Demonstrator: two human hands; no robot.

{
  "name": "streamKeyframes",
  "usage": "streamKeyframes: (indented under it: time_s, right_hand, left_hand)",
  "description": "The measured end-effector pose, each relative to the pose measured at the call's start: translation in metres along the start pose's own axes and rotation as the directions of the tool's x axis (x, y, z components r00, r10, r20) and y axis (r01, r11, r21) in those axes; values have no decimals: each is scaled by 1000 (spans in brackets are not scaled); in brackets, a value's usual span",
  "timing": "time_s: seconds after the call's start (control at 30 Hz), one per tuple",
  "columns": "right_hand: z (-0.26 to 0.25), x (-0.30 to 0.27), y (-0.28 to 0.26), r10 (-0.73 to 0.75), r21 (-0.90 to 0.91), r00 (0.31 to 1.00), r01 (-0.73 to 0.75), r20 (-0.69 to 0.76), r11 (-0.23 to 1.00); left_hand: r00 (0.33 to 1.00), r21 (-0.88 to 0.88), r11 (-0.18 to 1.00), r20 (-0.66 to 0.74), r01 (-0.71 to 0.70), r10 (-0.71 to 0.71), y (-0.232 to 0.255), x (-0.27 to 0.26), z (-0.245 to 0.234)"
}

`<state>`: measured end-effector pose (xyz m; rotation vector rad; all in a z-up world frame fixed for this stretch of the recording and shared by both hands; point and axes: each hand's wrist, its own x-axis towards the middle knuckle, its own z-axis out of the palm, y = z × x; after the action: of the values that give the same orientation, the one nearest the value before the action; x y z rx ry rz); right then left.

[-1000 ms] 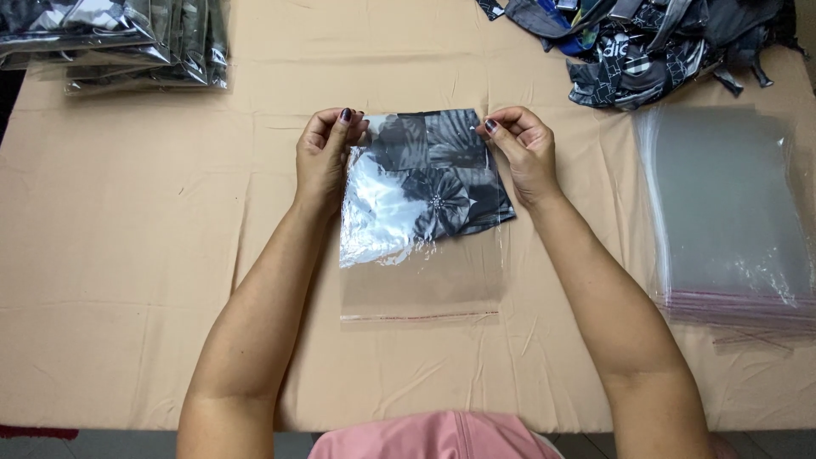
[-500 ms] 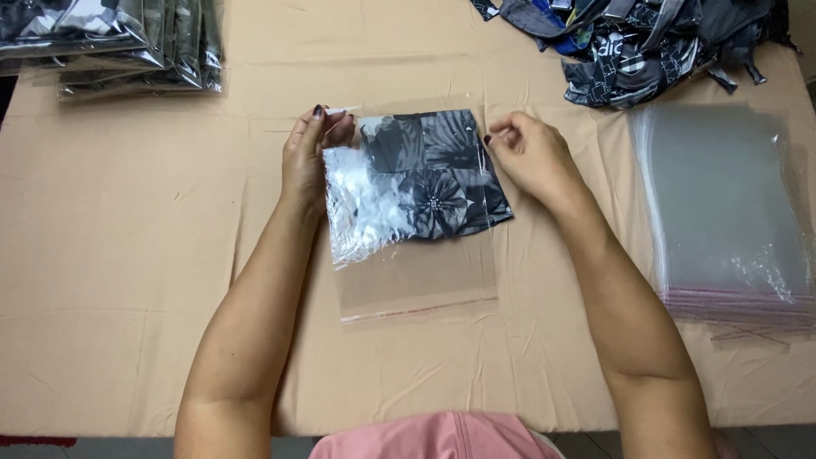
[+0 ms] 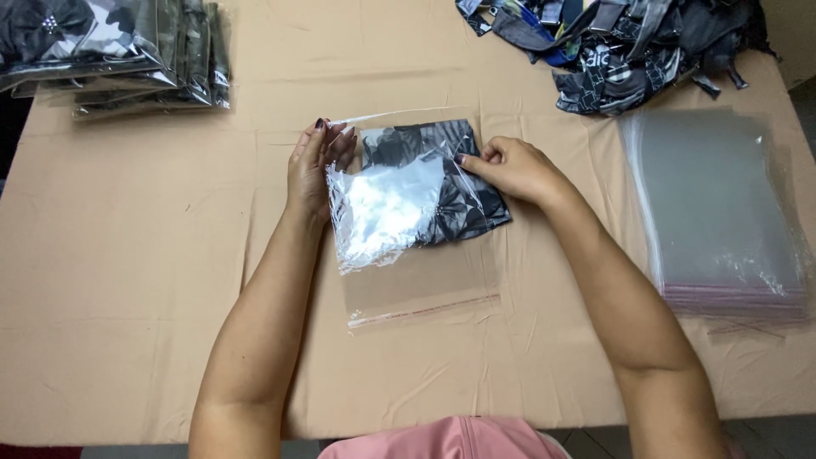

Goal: Folding a patterned garment and placing it inside a clear plastic adhesive bag.

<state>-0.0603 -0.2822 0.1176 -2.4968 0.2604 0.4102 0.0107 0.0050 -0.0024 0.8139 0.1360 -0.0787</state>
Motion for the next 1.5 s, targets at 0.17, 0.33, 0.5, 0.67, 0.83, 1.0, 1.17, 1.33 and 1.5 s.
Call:
streamKeyframes:
  time_s: [0.17, 0.33, 0.5, 0.67, 0.83, 1.0, 1.17, 1.33, 1.5]
  right_hand:
    - [19, 42, 24, -5, -11, 1000, 4, -23, 1000]
    - [43, 51, 30, -23, 303, 1000, 23, -6, 953]
    - [50, 59, 49, -95, 749, 995, 88, -34, 656]
    - [14, 44, 55, -76, 752, 996, 78, -37, 655]
    - [-21, 57, 112, -21, 698, 999, 44, -41, 715]
    - [-53, 59, 158, -27, 524, 987, 106, -158, 845]
    - [-51, 92, 195, -58, 455, 973, 157, -224, 877]
    - [-50, 95, 194, -48, 278, 959, 128, -279, 952]
    - [-63, 60, 156, -29, 180, 967, 76, -254, 981]
  left_hand:
    - [1000, 4, 1000, 13, -4, 4, -7, 10, -12]
    - [1000, -63, 998, 5, -8, 8, -21, 29, -30]
    - [1000, -84, 996, -14, -14, 13, -16, 19, -17]
    - [1000, -9, 1000, -21, -7, 7, -10, 11, -12]
    - [999, -29, 999, -18, -28, 27, -18, 21, -18]
    - [995, 36, 997, -75, -65, 67, -3, 5, -5]
    - [966, 274, 941, -105, -201, 237, 0, 22, -8]
    - [923, 557, 767, -3, -318, 385, 3, 37, -16]
    - [784, 909, -198, 416, -366, 461, 10, 5, 16]
